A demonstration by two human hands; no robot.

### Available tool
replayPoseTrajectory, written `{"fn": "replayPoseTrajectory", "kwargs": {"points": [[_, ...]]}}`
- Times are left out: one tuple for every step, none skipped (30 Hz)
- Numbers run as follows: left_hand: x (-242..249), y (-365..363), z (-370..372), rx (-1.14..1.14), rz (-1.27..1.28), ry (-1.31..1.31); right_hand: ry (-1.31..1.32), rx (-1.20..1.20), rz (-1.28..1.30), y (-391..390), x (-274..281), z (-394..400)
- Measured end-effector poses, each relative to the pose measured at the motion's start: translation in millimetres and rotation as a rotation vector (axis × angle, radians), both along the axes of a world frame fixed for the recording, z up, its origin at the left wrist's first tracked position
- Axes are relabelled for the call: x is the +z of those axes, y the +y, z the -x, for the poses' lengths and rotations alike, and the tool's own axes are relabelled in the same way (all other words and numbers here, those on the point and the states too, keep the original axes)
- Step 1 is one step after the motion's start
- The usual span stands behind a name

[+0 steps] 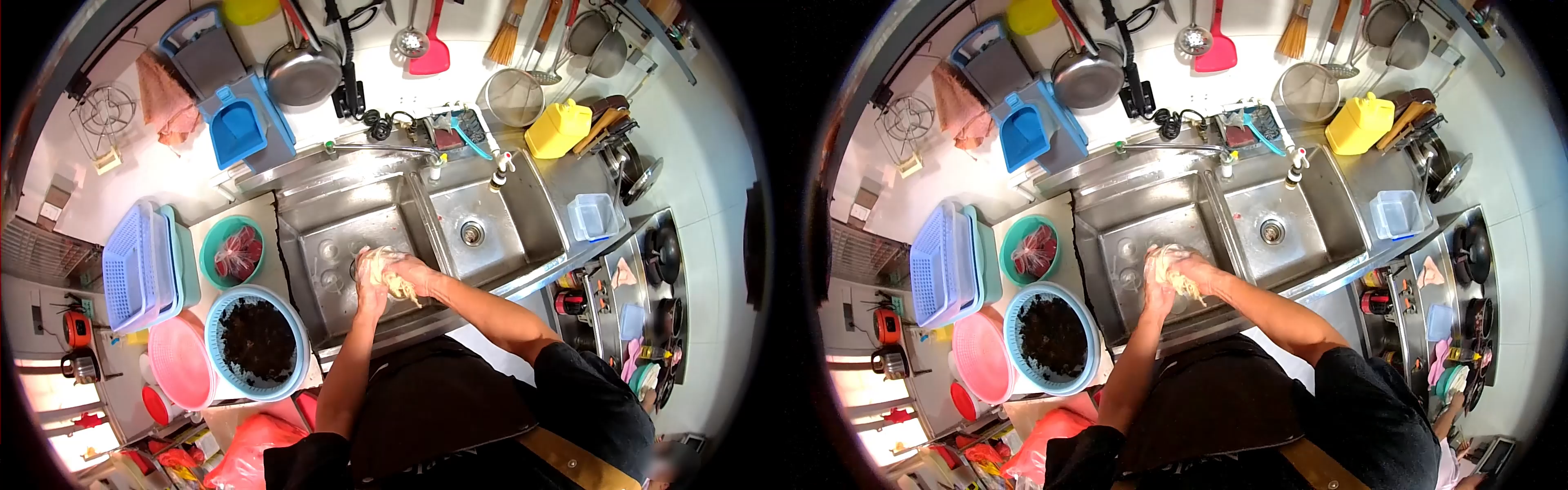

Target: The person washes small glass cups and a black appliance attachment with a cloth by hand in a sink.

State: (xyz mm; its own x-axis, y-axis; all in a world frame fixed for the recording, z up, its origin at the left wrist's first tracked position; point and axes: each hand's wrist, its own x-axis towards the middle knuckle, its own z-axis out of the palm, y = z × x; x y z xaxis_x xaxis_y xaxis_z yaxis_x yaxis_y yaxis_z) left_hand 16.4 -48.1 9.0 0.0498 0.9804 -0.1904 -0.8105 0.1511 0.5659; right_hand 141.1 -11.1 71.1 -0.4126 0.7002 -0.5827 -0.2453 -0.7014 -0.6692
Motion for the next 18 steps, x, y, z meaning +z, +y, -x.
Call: {"fn": "replayPoseTrajectory", "kwargs": {"points": [[1.7,3.9,-0.2,0.032,0.021,-0.019,-0.119,0.155,-0.199,2.5,-3.0,-3.1],[3.5,6.7,0.1,0.029,0.014,0.027,-0.236,0.306,-0.398,7.3,-5.8,-8.2],[9.1,9.0,1.5,0.001,0.056,0.021,-0.354,0.456,-0.597,13.6,-7.1,-12.4],[11.5,7.0,4.3,-0.031,0.104,0.015,-0.630,0.622,-0.900,15.2,12.5,-12.5],[14.9,7.4,6.2,-0.063,0.146,0.011,-0.789,0.808,-1.035,14.0,32.4,-11.7],[21.0,7.3,6.2,-0.093,0.201,0.101,-0.950,0.995,-1.168,13.5,50.6,-10.9],[26.9,12.0,8.3,-0.163,0.243,0.060,-1.113,1.186,-1.298,14.7,59.1,-10.8],[32.1,16.9,13.8,-0.235,0.290,0.020,-1.126,1.189,-1.374,14.5,46.1,-13.9],[36.5,20.6,20.6,-0.308,0.340,-0.021,-1.138,1.122,-1.353,11.4,43.6,-12.8],[32.9,28.6,27.5,-0.409,0.389,-0.005,-1.151,1.062,-1.339,12.3,42.5,-12.1],[32.9,28.6,28.4,-0.433,0.386,0.020,-1.162,1.010,-1.328,13.2,41.4,-10.7],[37.4,27.1,30.7,-0.455,0.385,0.047,-1.051,0.923,-1.218,11.8,36.3,-7.2],[41.4,25.4,34.9,-0.480,0.387,0.082,-0.872,0.847,-1.114,17.7,27.2,-4.3],[11.9,26.2,34.4,-0.423,0.352,0.042,-0.548,0.594,-0.670,16.4,19.9,-1.3],[17.6,26.8,31.1,-0.335,0.297,0.087,-0.225,0.330,-0.228,12.8,25.5,3.0],[27.8,24.3,24.5,-0.252,0.246,0.128,-0.103,0.216,-0.023,17.2,7.2,-3.1],[37.7,21.6,19.9,-0.164,0.197,0.164,0.017,0.102,0.182,21.3,-11.3,-9.9],[38.9,23.2,18.7,-0.132,0.208,0.161,0.178,0.038,0.233,17.3,-9.4,-9.1]]}}
